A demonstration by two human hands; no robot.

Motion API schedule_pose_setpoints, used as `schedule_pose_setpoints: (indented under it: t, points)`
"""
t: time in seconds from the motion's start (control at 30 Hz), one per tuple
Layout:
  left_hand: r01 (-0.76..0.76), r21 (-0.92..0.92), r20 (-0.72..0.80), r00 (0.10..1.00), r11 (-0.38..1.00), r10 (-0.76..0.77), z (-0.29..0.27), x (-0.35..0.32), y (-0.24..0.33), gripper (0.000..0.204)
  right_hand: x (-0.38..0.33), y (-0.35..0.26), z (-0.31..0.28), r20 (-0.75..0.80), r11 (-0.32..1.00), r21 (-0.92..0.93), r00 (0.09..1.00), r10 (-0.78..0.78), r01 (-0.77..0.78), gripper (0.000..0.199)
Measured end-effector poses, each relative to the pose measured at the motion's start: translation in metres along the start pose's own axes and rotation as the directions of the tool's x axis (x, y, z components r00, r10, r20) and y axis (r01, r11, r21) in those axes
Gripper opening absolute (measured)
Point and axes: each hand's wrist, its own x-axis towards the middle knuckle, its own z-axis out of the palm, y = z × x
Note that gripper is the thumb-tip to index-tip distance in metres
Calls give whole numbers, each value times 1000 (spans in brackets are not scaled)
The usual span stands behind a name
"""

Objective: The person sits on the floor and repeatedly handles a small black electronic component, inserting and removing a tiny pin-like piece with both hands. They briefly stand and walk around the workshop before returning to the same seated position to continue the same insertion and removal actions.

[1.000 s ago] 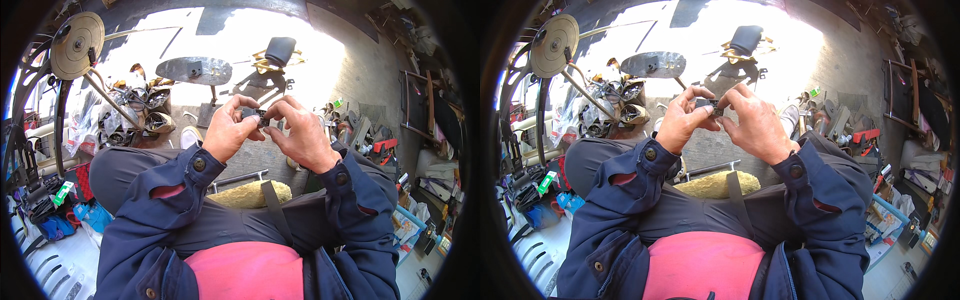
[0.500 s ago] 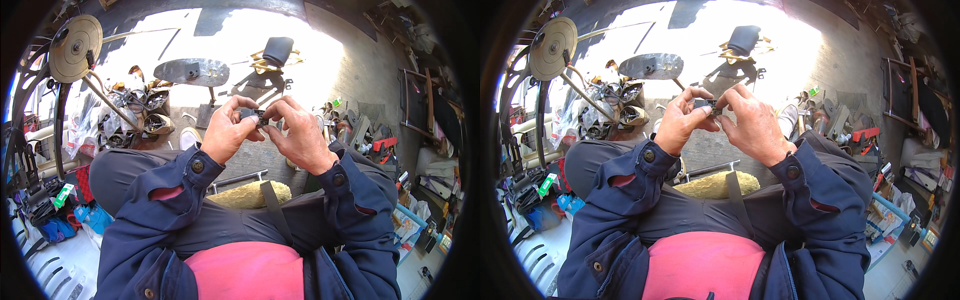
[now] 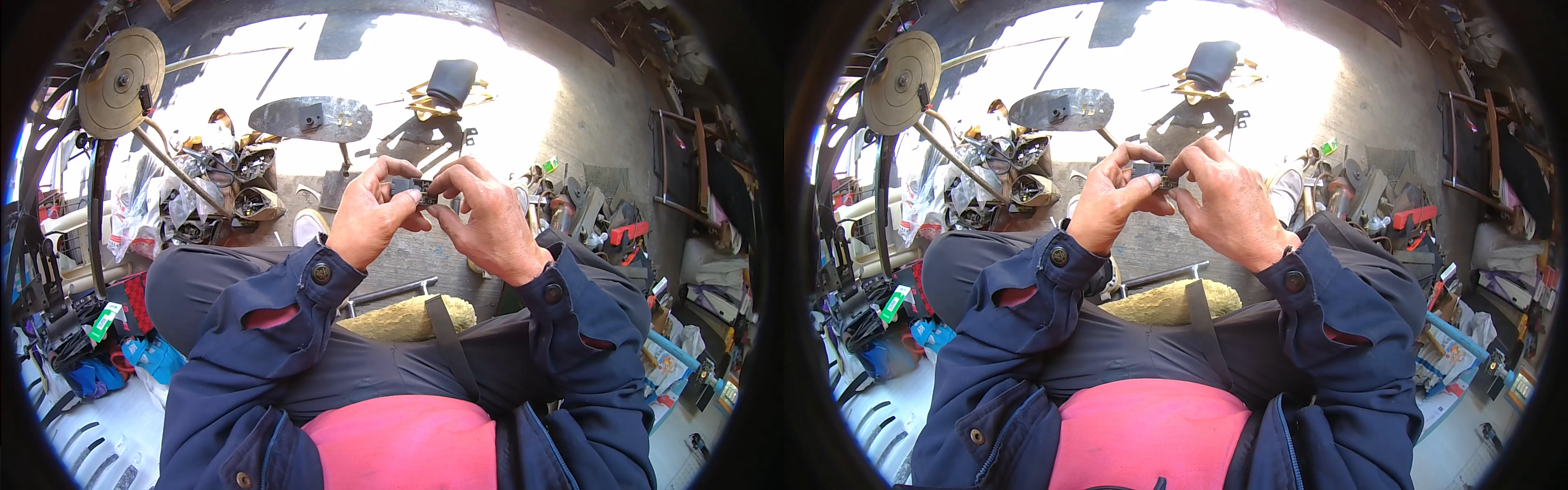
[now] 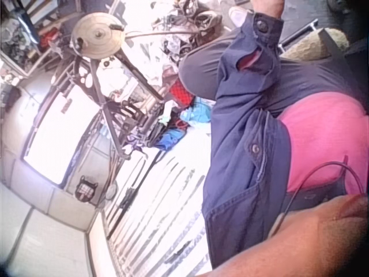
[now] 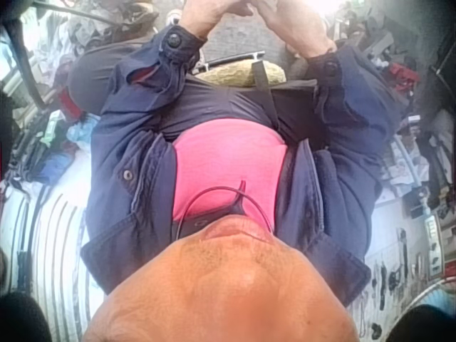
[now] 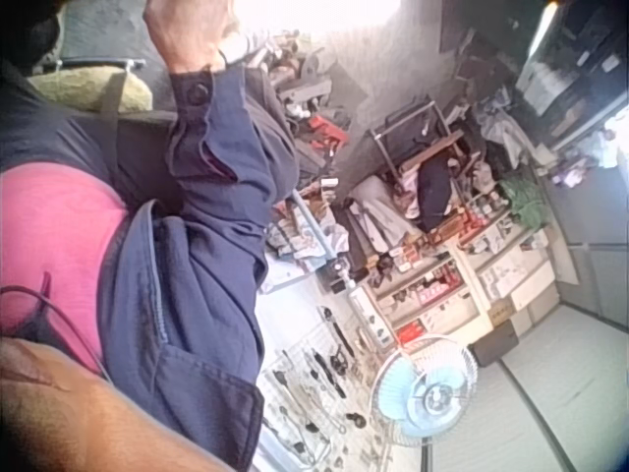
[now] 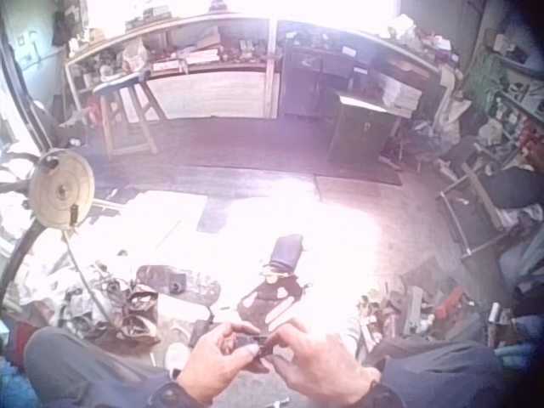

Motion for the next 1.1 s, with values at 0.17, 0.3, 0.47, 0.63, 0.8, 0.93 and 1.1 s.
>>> schedule_pose_setpoints:
  t: [0.17, 0.3, 0.47, 0.63, 0.8, 0.93, 1.1]
  points:
    - [4, -4, 2, 1000, 1000, -4, 0, -1, -1, 30, 0, 1, -1, 27, 1000, -21, 1000, -12, 13, 24]
    - [-9, 14, 5, 1000, 1000, 8, 1, 0, 0, 30, 0, 1, -1, 13, 1000, 4, 1000, -16, 16, 28]
    - [-17, 13, -9, 1000, 1000, 17, 5, -2, 2, 29, -2, 0, -1, -5, 979, 189, 997, 78, -76, 32]
    - [-17, 9, -24, 1000, 1000, 17, 9, -3, 7, 28, -3, 7, 0, 114, 789, 511, 936, 332, -342, 35]
    - [-58, 61, -28, 998, 996, 60, 14, -6, 10, 29, -6, 15, -9, 306, 521, 714, 878, 367, -467, 37]
    - [-79, 113, -9, 997, 990, 81, 17, -7, 9, 28, -10, 16, -6, 377, 395, 753, 838, 396, -526, 33]
    - [-101, 126, 16, 995, 987, 100, 20, -6, 5, 28, -14, 20, -2, 405, 370, 750, 822, 400, -549, 29]
